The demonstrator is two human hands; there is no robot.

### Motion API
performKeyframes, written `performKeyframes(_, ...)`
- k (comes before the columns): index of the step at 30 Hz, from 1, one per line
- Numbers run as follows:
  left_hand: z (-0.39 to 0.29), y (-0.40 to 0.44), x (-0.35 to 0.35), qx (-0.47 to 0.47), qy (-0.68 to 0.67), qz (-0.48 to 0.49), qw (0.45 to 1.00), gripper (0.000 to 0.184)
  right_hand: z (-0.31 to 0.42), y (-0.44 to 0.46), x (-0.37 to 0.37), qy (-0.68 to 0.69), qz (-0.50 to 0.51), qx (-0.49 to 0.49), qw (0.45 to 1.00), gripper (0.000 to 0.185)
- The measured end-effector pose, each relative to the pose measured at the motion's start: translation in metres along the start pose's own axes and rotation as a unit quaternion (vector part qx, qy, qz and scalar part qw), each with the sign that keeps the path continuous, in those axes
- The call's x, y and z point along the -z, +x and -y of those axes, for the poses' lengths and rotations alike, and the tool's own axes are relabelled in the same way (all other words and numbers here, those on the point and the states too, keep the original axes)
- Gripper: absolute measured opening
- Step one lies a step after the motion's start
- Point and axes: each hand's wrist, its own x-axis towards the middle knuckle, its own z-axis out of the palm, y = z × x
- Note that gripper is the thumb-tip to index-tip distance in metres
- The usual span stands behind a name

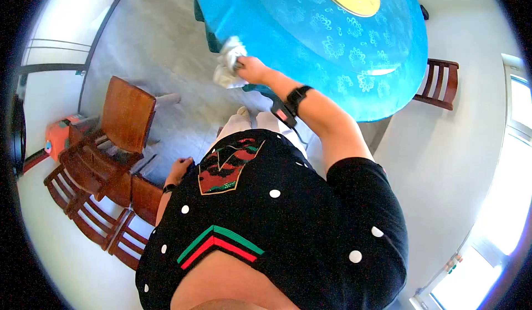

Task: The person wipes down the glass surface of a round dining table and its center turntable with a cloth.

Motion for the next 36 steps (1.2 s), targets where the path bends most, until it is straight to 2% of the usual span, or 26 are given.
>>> performKeyframes(1,-0.003,0.006,0.004,-0.037,0.0,-0.049,0.998,0.051,0.022,0.015,0.006,0.013,0.002,0.019,1.0,0.026)
performKeyframes(2,-0.018,0.004,0.015,-0.045,-0.072,-0.078,0.993,0.051,0.05,0.02,0.021,0.065,0.005,-0.016,0.998,0.026)
performKeyframes(3,-0.028,-0.004,0.024,-0.05,-0.146,-0.107,0.982,0.051,0.065,0.025,0.043,0.192,-0.051,0.024,0.98,0.03)
performKeyframes(4,-0.017,0.008,0.029,-0.065,-0.136,-0.131,0.98,0.05,0.067,0.024,0.058,0.183,-0.078,0.015,0.98,0.033)
performKeyframes(5,-0.018,0.003,0.029,-0.064,-0.141,-0.132,0.979,0.05,0.06,0.016,0.076,0.057,-0.136,0.093,0.985,0.037)
performKeyframes(6,-0.02,-0.008,0.032,-0.046,-0.146,-0.134,0.979,0.05,0.051,0.007,0.092,-0.03,-0.154,0.139,0.978,0.035)
performKeyframes(7,-0.019,-0.016,0.032,-0.028,-0.151,-0.136,0.979,0.05,0.035,-0.006,0.105,-0.102,-0.156,0.108,0.976,0.03)
performKeyframes(9,0.006,-0.02,0.022,0.009,-0.167,-0.112,0.98,0.051,0.005,-0.04,0.118,-0.222,-0.055,-0.026,0.973,0.019)
performKeyframes(10,0.024,-0.02,0.012,0.009,-0.126,-0.096,0.987,0.052,-0.037,-0.055,0.112,-0.285,-0.044,-0.046,0.956,0.025)
performKeyframes(11,0.041,-0.022,0.002,0.007,-0.085,-0.081,0.993,0.054,-0.086,-0.077,0.098,-0.302,-0.099,-0.05,0.947,0.034)
performKeyframes(12,0.056,-0.025,-0.007,0.026,-0.049,-0.055,0.997,0.057,-0.1,-0.109,0.086,-0.348,-0.153,-0.046,0.924,0.053)
performKeyframes(13,0.074,-0.027,-0.018,0.044,-0.014,-0.029,0.999,0.06,-0.103,-0.128,0.08,-0.308,-0.162,-0.059,0.936,0.074)
performKeyframes(14,0.088,-0.032,-0.03,0.054,-0.01,-0.019,0.998,0.06,-0.093,-0.142,0.077,-0.247,-0.199,-0.053,0.947,0.079)
performKeyframes(17,0.107,-0.053,-0.058,0.081,-0.025,0.011,0.996,0.058,-0.051,-0.15,0.073,-0.272,-0.206,-0.039,0.939,0.084)
performKeyframes(20,0.106,-0.06,-0.065,0.084,-0.043,0.019,0.995,0.057,-0.058,-0.124,0.061,-0.29,-0.139,-0.016,0.947,0.076)
performKeyframes(21,0.101,-0.059,-0.063,0.082,-0.047,0.017,0.995,0.056,-0.06,-0.11,0.056,-0.344,-0.118,-0.001,0.932,0.071)
performKeyframes(24,0.078,-0.049,-0.046,0.057,-0.062,-0.002,0.996,0.055,-0.051,-0.068,0.042,-0.231,-0.133,0.06,0.962,0.063)
performKeyframes(27,0.035,-0.036,-0.013,0.025,-0.082,-0.036,0.996,0.054,-0.031,-0.011,0.034,-0.223,-0.16,0.15,0.95,0.065)
performKeyframes(29,-0.003,-0.039,0.014,0.037,-0.105,-0.054,0.992,0.053,-0.018,0.029,0.035,-0.216,-0.149,0.193,0.945,0.061)
performKeyframes(31,-0.046,-0.048,0.044,0.075,-0.15,-0.073,0.983,0.051,-0.005,0.077,0.038,-0.191,-0.15,0.183,0.953,0.063)
performKeyframes(32,-0.067,-0.052,0.06,0.075,-0.109,-0.092,0.987,0.047,0.001,0.106,0.042,-0.168,-0.176,0.195,0.95,0.061)
performKeyframes(33,-0.052,-0.036,0.066,0.078,-0.105,-0.093,0.987,0.047,0.008,0.137,0.049,-0.145,-0.201,0.207,0.946,0.059)
performKeyframes(35,-0.004,0.009,0.079,0.023,-0.092,-0.116,0.989,0.046,0.038,0.19,0.076,-0.123,-0.21,0.173,0.954,0.054)
performKeyframes(36,-0.033,-0.006,0.1,0.059,-0.096,-0.107,0.988,0.048,0.054,0.214,0.091,-0.122,-0.211,0.184,0.952,0.054)
